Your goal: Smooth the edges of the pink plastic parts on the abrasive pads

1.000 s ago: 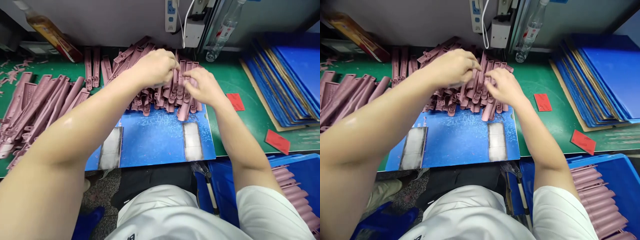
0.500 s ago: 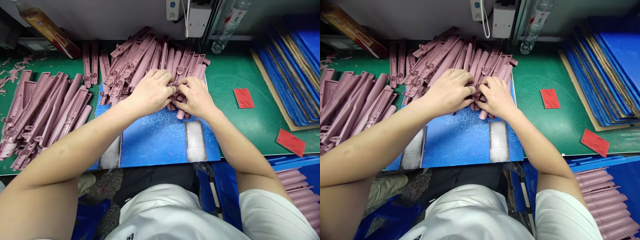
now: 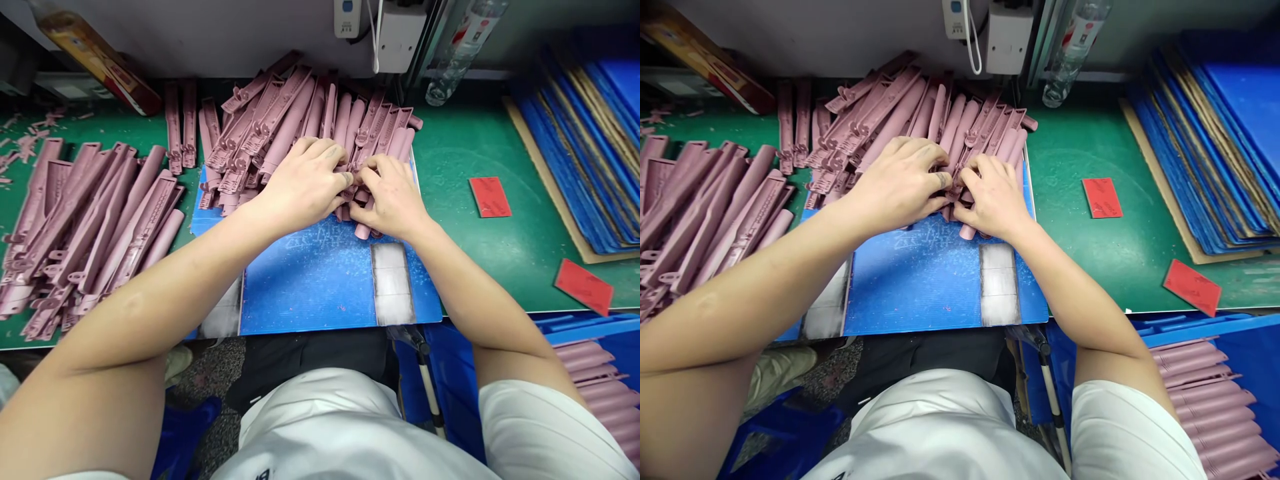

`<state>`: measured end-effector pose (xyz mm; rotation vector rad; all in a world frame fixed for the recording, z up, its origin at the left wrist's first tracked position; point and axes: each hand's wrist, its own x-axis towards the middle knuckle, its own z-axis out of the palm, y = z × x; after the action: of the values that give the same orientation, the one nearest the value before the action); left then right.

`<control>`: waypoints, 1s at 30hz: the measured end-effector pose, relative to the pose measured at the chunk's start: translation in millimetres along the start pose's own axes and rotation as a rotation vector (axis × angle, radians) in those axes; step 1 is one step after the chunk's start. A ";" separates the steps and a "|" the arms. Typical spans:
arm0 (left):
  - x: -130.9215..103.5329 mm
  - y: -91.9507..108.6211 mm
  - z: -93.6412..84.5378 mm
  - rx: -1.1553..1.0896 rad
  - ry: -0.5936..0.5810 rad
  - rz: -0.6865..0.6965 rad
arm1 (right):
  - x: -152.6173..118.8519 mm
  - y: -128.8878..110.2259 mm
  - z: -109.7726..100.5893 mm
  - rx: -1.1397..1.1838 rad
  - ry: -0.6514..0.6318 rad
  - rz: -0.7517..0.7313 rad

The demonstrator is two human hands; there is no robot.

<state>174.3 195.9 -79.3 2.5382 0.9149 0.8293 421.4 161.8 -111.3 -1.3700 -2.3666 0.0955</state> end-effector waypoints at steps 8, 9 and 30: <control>-1.2 8.4 -3.3 0.258 -0.061 0.106 | 1.8 6.6 3.7 -0.030 0.014 0.016; -6.3 17.3 -7.2 0.295 -0.070 0.115 | 2.2 6.9 2.2 -0.008 0.027 0.004; -373.5 75.6 -83.8 0.265 0.385 -1.229 | 136.8 -309.6 86.2 0.046 -0.428 -0.143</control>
<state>-75.5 -99.0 -132.9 1.4212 2.4029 0.7525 76.1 129.4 -69.1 -1.2513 -2.7817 0.4396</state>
